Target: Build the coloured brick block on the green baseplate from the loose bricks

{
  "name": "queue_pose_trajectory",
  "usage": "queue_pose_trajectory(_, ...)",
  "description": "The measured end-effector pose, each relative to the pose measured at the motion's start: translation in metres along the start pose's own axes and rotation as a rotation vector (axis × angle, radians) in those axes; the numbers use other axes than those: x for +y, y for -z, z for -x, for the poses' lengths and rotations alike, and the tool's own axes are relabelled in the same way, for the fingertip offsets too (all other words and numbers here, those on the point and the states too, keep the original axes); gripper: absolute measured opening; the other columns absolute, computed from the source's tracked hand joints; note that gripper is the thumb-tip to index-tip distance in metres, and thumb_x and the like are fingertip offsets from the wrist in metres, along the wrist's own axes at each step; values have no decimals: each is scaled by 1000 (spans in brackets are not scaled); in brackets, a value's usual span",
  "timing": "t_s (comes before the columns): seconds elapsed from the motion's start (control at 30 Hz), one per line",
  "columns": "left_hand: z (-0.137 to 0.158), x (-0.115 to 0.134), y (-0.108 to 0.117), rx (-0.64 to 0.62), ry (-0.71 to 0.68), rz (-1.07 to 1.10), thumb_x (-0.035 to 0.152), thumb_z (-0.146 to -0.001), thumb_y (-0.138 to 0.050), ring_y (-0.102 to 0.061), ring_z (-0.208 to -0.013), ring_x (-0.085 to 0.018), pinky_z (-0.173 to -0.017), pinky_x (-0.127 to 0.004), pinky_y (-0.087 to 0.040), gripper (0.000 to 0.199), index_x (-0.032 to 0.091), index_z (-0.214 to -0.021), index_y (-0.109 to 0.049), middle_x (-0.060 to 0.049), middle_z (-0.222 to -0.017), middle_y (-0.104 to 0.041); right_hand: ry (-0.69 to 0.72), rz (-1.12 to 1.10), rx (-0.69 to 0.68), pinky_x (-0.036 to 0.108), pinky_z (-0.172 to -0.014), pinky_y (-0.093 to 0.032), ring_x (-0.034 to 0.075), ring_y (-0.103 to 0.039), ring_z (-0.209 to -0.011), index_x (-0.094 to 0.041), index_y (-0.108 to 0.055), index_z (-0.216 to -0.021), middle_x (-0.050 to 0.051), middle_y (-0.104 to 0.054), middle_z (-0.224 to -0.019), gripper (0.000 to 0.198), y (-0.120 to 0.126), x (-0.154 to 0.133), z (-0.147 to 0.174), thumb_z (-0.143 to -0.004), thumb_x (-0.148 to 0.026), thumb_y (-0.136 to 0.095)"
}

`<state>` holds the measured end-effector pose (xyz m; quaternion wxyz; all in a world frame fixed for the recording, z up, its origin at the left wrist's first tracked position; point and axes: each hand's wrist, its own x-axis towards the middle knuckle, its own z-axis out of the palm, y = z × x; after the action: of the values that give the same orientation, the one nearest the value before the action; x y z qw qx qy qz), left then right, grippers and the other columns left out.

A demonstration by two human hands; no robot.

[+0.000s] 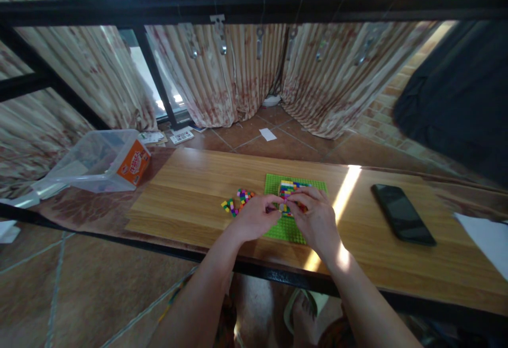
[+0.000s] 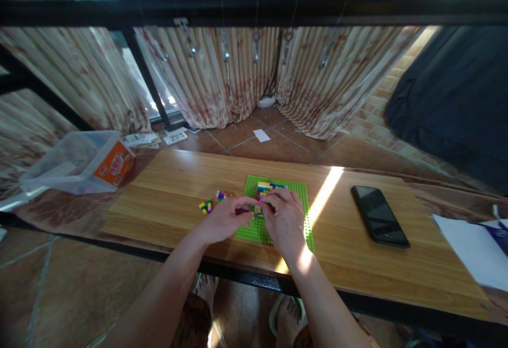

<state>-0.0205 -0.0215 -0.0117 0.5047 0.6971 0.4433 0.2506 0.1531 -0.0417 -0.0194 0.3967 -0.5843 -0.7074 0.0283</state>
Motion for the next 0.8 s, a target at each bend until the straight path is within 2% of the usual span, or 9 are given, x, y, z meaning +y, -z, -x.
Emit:
queue_pose_trajectory(0.3,-1,2,0,4,-5,-21,19,-79,-57,-59,-63,-14,-58,-25,-45,40,15,-117,-66,-2,-73,-68,-90,-97,48,43,-86,-48,24,-63,-92,-24,-73,-79,7,-69,-91,15,3,-4,-1,-84,-29,-59)
queue_pose_trajectory(0.8,0,12,-1,61,-14,-79,18,-78,-58,-65,-74,-18,-70,-29,-50,37,14,-114,-68,-6,-83,-73,-204,-59,63,43,-83,-45,24,-62,-87,-24,-72,-69,6,-71,-85,17,-7,-8,-5,-79,-28,-60)
